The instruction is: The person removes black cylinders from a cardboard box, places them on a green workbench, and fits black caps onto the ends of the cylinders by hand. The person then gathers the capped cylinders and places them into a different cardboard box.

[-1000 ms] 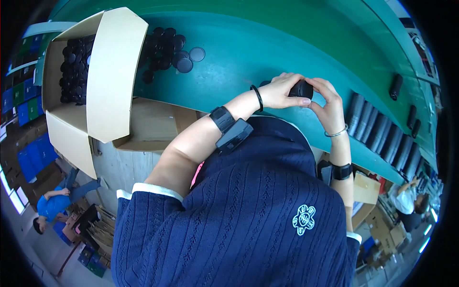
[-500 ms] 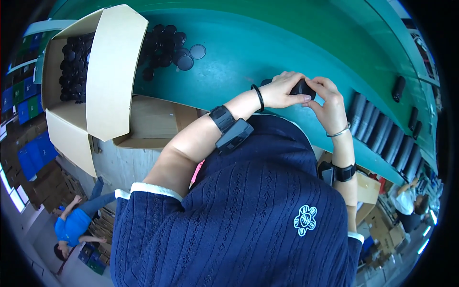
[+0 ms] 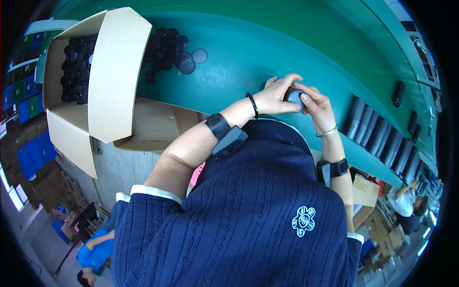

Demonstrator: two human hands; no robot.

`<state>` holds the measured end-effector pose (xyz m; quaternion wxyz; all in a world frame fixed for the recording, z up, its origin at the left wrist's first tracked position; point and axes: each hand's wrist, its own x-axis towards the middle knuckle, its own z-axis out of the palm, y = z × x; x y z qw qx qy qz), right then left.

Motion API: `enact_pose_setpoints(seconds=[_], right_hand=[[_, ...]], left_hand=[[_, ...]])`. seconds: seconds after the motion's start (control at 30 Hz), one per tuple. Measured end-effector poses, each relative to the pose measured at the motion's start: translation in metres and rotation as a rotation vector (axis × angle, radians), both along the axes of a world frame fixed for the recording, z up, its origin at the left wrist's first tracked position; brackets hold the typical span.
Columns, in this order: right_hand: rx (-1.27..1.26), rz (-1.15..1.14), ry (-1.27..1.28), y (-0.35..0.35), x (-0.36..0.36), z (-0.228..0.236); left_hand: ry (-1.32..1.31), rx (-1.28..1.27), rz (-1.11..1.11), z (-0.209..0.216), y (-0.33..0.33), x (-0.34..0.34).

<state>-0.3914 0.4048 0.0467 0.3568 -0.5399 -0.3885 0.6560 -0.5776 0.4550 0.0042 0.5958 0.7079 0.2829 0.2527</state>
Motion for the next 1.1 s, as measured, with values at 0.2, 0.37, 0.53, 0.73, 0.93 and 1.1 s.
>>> enact_pose_setpoints(seconds=[0.2,0.37,0.53,0.73,0.93,1.1], right_hand=[[-0.016,-0.006,0.004,0.007,-0.010,0.004],[-0.059,0.011,0.027,0.005,-0.004,0.000],[-0.043,-0.144,0.356,-0.011,0.000,-0.021],[0.209,0.110,-0.081,-0.018,0.004,-0.045],[0.183,-0.178,-0.368,0.021,0.101,-0.041],[0.014,-0.584,-0.976,0.102,0.266,-0.039]], left_hand=[[-0.028,-0.067,0.024,0.000,-0.001,0.001],[-0.064,-0.185,-0.023,0.005,0.003,0.000],[-0.295,-0.654,0.167,0.017,0.012,-0.015],[-0.750,-1.141,0.066,0.017,0.029,0.005],[-0.528,-1.146,0.404,0.016,0.050,0.036],[-0.336,-1.059,0.505,-0.010,0.021,-0.005]])
